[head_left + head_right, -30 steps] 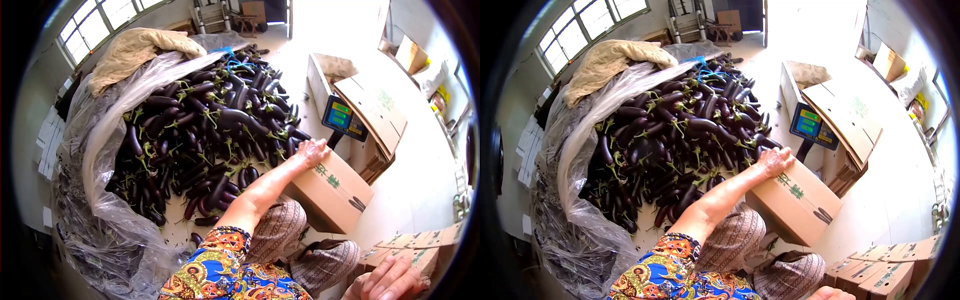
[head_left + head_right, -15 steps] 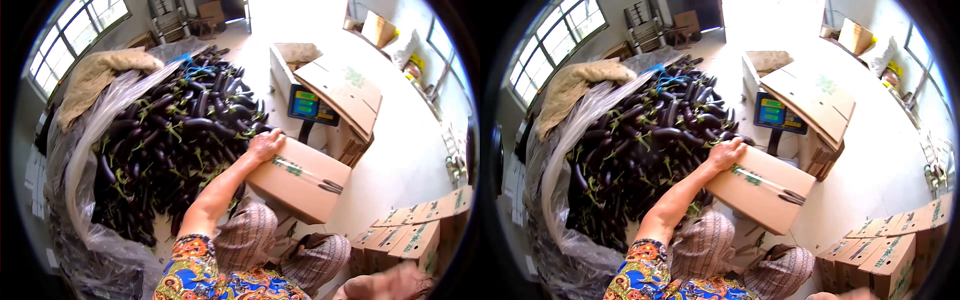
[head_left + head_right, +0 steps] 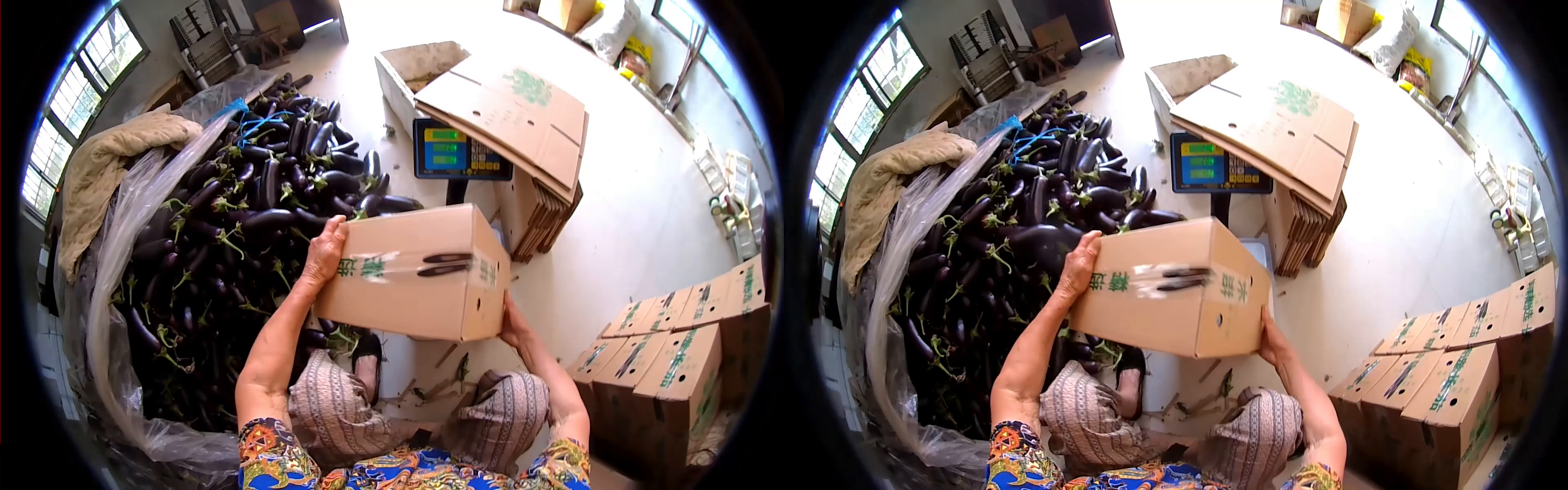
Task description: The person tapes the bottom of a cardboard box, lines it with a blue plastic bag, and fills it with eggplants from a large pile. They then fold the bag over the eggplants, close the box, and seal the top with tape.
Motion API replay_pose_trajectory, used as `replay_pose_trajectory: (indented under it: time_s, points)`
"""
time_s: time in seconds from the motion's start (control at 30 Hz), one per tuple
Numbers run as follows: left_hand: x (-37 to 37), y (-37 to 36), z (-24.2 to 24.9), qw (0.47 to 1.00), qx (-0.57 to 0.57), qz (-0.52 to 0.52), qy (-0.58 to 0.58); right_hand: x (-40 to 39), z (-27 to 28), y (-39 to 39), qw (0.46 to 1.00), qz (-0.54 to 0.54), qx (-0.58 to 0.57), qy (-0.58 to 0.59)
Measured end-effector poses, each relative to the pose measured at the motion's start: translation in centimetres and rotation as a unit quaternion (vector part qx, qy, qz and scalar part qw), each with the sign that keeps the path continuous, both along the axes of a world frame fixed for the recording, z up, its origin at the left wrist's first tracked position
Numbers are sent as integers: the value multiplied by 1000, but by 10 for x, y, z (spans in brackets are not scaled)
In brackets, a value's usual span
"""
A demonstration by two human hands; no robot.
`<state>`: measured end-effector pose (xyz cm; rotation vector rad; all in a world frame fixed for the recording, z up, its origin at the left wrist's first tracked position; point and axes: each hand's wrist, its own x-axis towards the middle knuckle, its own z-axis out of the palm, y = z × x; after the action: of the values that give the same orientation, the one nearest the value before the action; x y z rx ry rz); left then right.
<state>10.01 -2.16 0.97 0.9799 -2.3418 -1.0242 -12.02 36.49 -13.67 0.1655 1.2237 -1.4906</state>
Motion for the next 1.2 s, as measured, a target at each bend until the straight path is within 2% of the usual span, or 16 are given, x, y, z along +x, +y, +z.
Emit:
replay_pose_trajectory:
  time_s: [0.03, 0.2, 0.23, 0.3, 0.37, 0.4, 0.43, 0.53, 0.6, 0.7, 0.83, 0.9, 0.97, 1.0, 1.1, 1.2]
  points:
    - [5, -2, -4, 1000, 4, 9, 14, 2, 14, -9, 997, -51, -41, -33]
    - [25, -9, -10, 983, 126, -53, 126, -36, 77, 19, 981, -56, -181, 45]
    - [26, -5, -3, 973, 164, -75, 146, -31, 124, 22, 973, -55, -203, 97]
    - [32, 7, 17, 928, 351, -55, 109, -28, 181, 33, 969, -39, -199, 142]
    - [33, -13, -4, 967, 152, -205, -22, -5, 257, 38, 937, 72, -191, 285]
    - [34, -1, 10, 954, 253, -160, -15, 15, 296, 38, 922, 113, -138, 344]
    - [33, 12, 28, 959, 235, -148, -54, 35, 322, 34, 900, 152, -82, 401]
    - [25, 30, 47, 937, 319, -141, 10, 100, 335, 10, 643, 279, -57, 711]
    - [21, 40, 59, 924, 336, -181, 15, 129, 312, -5, 469, 345, -15, 813]
    - [15, 69, 83, 892, 393, -225, 5, 146, 246, -23, 403, 427, 35, 809]
    - [15, 79, 44, 879, 405, -239, -78, 163, 215, -22, 390, 580, 51, 713]
    - [28, 89, 35, 857, 439, -263, -64, 167, 236, -13, 493, 540, -12, 682]
    - [30, 88, 20, 825, 484, -282, -81, 159, 267, -15, 636, 493, -32, 593]
    - [28, 87, 9, 830, 464, -295, -94, 141, 275, -11, 706, 349, -27, 616]
    - [24, 74, -15, 848, 409, -309, -138, 108, 280, -4, 749, 88, 126, 644]
    - [18, 68, -29, 846, 412, -298, -162, 32, 215, 21, 738, -65, 213, 637]
